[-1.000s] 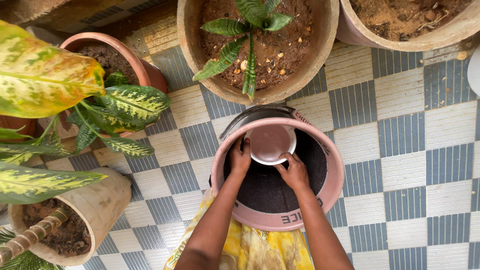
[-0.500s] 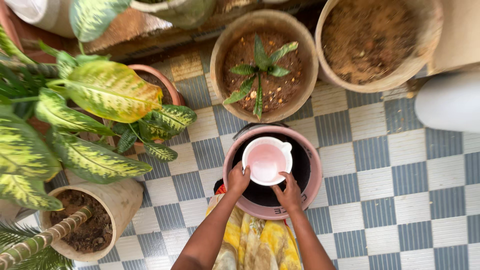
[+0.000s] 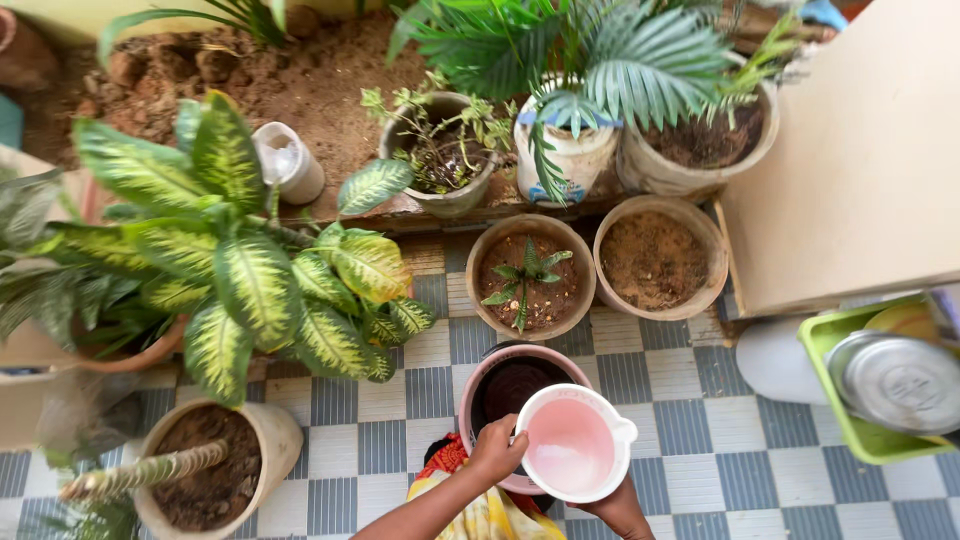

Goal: The person waters several potted plants using a pink plastic mug, moving between different containers and a large bucket of water.

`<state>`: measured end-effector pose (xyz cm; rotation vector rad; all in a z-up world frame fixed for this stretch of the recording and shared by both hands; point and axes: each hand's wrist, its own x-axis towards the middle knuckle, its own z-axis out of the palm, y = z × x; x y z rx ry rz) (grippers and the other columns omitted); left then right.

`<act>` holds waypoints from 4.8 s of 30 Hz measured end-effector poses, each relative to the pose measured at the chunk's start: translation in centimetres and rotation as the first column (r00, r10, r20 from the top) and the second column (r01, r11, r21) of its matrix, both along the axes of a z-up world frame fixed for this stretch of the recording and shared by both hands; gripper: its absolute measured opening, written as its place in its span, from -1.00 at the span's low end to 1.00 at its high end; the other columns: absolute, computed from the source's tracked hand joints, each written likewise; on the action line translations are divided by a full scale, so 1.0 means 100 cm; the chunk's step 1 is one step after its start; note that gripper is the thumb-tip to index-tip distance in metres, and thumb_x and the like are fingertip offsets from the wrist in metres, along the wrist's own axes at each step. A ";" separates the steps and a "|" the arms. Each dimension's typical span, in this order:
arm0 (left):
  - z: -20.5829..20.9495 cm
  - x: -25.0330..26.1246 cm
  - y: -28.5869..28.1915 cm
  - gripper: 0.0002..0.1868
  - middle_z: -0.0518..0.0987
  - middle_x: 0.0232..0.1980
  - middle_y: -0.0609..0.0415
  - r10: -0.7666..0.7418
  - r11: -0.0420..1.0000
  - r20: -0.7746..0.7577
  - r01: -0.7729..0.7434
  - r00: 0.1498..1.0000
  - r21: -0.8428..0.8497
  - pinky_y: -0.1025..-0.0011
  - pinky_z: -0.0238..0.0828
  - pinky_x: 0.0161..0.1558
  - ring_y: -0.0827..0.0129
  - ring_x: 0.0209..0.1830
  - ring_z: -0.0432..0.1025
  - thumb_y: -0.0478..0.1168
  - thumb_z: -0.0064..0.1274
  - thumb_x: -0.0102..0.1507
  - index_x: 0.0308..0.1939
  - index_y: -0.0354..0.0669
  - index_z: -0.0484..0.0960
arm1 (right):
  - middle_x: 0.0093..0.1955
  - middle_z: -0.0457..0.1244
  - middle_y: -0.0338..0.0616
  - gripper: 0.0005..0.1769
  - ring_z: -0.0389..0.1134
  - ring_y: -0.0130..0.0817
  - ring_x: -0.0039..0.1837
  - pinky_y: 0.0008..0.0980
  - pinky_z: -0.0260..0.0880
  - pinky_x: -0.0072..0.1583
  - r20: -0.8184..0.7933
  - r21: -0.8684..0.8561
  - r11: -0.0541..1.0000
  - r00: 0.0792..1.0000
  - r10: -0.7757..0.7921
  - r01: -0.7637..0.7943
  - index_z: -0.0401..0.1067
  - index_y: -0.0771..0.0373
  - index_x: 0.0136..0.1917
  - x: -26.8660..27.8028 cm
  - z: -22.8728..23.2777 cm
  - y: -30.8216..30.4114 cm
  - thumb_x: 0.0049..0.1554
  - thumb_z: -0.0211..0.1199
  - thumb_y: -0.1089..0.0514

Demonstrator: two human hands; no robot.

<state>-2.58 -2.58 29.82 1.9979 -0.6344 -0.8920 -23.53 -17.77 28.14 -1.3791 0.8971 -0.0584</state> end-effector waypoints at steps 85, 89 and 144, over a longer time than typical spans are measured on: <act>0.185 0.246 0.332 -0.02 0.48 0.29 -0.45 0.736 0.671 0.053 -0.716 0.675 -0.192 0.10 0.33 0.30 -0.20 0.29 0.43 0.17 0.31 0.17 0.38 -0.46 0.24 | 0.43 0.25 -0.02 0.42 0.30 -0.17 0.41 -0.10 0.34 0.34 0.273 -0.240 0.244 0.176 0.946 -0.940 0.17 0.33 0.56 0.587 0.263 0.226 -0.49 0.67 -0.11; 0.169 0.246 0.372 0.04 0.37 0.34 -0.51 0.749 0.630 -0.086 -0.747 0.657 -0.214 0.11 0.27 0.34 -0.21 0.34 0.36 0.13 0.30 0.19 0.42 -0.50 0.07 | 0.43 0.26 -0.01 0.46 0.30 -0.16 0.41 -0.08 0.35 0.33 0.174 -0.185 0.177 0.145 0.974 -0.967 0.16 0.32 0.57 0.607 0.257 0.271 -0.52 0.66 -0.13; 0.122 0.562 0.363 -0.26 0.61 0.11 -0.08 0.779 0.347 -0.424 -0.880 0.463 -0.323 0.33 0.47 0.07 0.30 0.04 0.54 0.17 0.02 0.35 0.22 -0.51 0.30 | 0.38 0.27 0.09 0.32 0.32 -0.12 0.38 -0.08 0.32 0.33 -0.191 -0.402 0.016 0.101 0.976 -0.916 0.02 0.22 0.64 0.923 0.332 0.359 -0.27 0.57 -0.10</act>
